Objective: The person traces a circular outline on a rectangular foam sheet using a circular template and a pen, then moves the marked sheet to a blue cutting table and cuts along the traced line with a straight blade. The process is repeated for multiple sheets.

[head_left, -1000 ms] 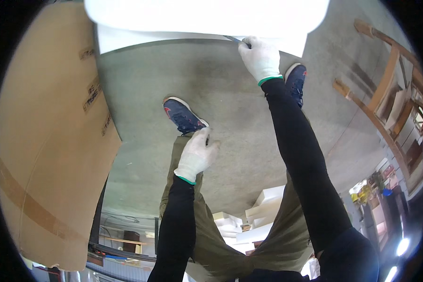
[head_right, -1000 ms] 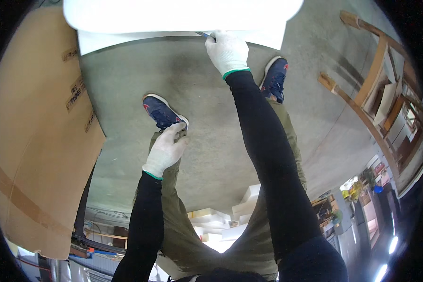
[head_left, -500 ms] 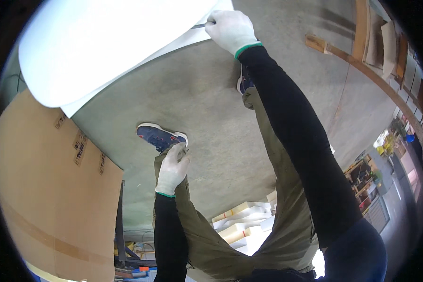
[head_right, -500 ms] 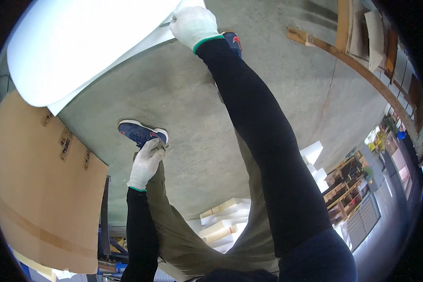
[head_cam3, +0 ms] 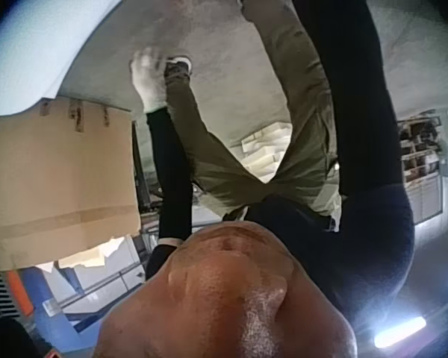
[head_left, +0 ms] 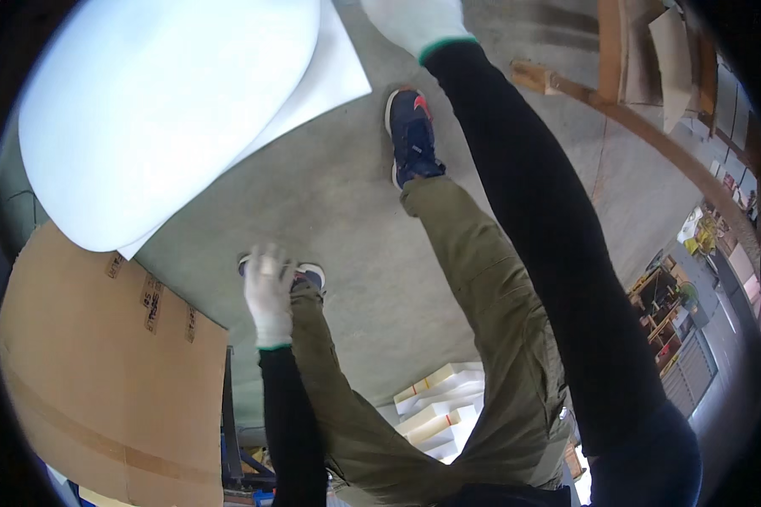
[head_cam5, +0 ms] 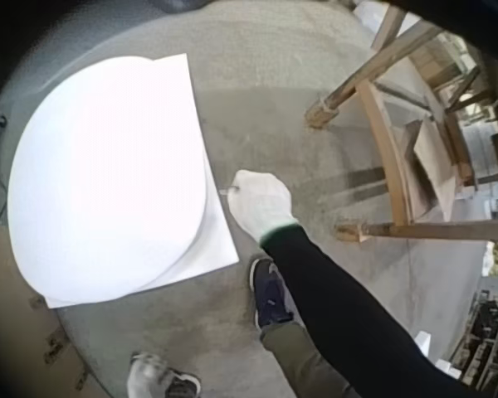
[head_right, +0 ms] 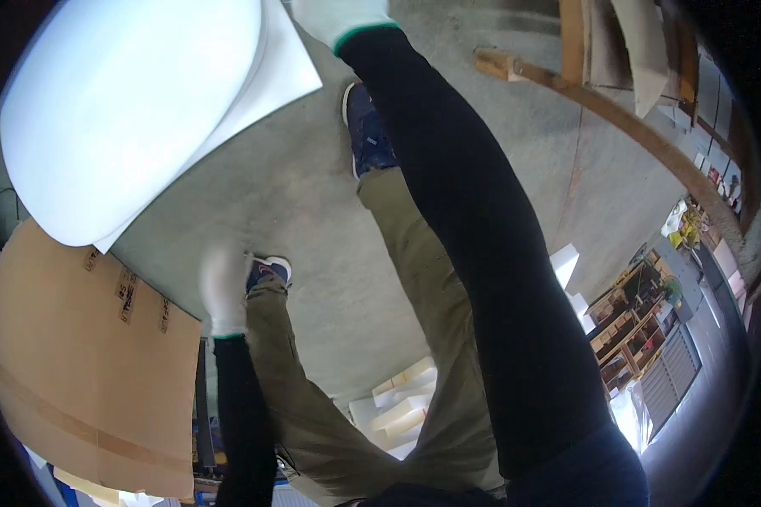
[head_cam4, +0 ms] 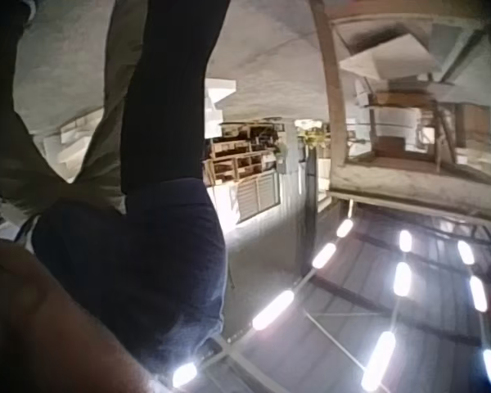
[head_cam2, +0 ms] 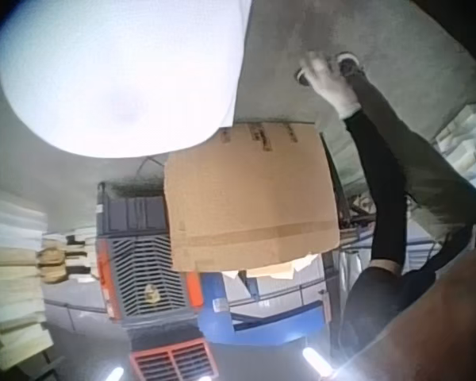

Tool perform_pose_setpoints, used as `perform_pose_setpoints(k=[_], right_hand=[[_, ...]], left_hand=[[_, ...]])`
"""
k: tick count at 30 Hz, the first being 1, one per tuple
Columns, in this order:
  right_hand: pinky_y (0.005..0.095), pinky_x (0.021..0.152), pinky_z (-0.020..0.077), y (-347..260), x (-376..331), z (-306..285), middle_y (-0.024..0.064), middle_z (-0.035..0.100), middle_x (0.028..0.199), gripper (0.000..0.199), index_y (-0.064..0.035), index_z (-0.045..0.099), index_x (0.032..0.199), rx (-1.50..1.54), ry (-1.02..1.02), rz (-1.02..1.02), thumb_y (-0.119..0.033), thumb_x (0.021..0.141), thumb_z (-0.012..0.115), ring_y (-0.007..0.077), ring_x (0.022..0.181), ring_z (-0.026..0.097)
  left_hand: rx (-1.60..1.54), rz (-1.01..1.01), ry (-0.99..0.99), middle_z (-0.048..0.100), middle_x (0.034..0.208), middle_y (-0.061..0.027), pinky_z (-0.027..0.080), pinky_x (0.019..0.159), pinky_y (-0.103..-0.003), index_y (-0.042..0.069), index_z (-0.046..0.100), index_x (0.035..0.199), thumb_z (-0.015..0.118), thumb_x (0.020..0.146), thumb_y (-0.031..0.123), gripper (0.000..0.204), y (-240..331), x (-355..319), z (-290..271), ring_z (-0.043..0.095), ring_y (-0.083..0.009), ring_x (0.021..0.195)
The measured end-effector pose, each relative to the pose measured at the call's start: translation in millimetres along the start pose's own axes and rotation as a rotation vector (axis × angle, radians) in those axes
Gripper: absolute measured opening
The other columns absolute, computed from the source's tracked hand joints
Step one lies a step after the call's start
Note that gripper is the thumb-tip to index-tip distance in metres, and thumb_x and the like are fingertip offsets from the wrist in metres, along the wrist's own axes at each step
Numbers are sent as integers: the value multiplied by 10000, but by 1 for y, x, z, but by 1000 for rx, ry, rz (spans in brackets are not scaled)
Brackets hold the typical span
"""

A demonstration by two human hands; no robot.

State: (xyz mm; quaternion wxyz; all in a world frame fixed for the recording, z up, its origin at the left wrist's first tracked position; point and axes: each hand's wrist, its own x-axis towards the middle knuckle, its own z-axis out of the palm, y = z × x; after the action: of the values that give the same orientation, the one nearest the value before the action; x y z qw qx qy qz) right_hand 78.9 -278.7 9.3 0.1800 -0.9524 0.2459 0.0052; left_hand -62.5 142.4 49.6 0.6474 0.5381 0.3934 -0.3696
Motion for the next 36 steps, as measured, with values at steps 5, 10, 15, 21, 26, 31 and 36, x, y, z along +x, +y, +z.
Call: perform_pose_setpoints(k=[5, 10, 15, 21, 26, 31, 36], right_hand=[[366, 684, 536, 31, -59, -84, 115, 701, 809, 173, -44, 704, 905, 338, 82, 149, -206, 892, 646, 233, 708, 681], [202, 509, 389, 11, -132, -168, 1, 594, 794, 200, -6, 606, 1057, 1135, -278, 810, -194, 1013, 553, 51, 597, 493], [196, 537, 388, -73, -153, -238, 22, 604, 860, 221, -18, 579, 1118, 1569, -484, 874, -218, 1053, 509, 48, 605, 474], [220, 629, 481, -123, -143, -361, 42, 654, 988, 269, -9, 580, 1174, 1808, -715, 678, -239, 1059, 502, 70, 729, 587], [223, 599, 482, -127, -128, -481, 32, 663, 885, 251, 0, 617, 1069, 1625, -956, 529, -237, 1038, 539, 73, 655, 582], [229, 571, 491, -144, -130, -570, 38, 667, 865, 179, 12, 613, 1048, 1507, -753, 403, -152, 1014, 547, 67, 641, 584], [235, 567, 510, -170, -159, -634, 60, 682, 868, 198, 38, 619, 1118, 1209, -542, 301, -82, 967, 574, 69, 658, 617]], left_hand=[[-477, 95, 186, 211, 1593, -233, 327, 1191, -513, 3, 105, 1570, 542, 1029, 337, 771, 81, 77, 69, 260, -385, 1473], [-147, 176, -88, 307, 1561, -209, 386, 1152, -490, 18, 200, 1564, 503, 1044, 319, 673, 103, 59, 106, 350, -367, 1432], [-104, -29, -466, 577, 1332, -176, 491, 1012, -398, -52, 480, 1392, 479, 1059, 256, 453, 132, -118, 248, 587, -271, 1171], [120, 149, -431, 620, 1218, -179, 554, 858, -339, -51, 447, 1385, 478, 1068, 345, 509, 207, -248, 290, 646, -215, 1039], [-23, 302, -361, 666, 1155, -167, 542, 674, -262, -56, 501, 1335, 489, 1061, 217, 387, 249, -354, 339, 631, -137, 762], [-175, 372, -555, 635, 1209, -178, 548, 837, -329, -35, 491, 1329, 491, 1058, 181, 346, 262, -422, 360, 639, -231, 1069], [-229, 737, -672, 614, 1155, -137, 428, 1130, -487, -33, 444, 1309, 520, 1053, 241, 382, 303, -459, 361, 564, -327, 1251]])
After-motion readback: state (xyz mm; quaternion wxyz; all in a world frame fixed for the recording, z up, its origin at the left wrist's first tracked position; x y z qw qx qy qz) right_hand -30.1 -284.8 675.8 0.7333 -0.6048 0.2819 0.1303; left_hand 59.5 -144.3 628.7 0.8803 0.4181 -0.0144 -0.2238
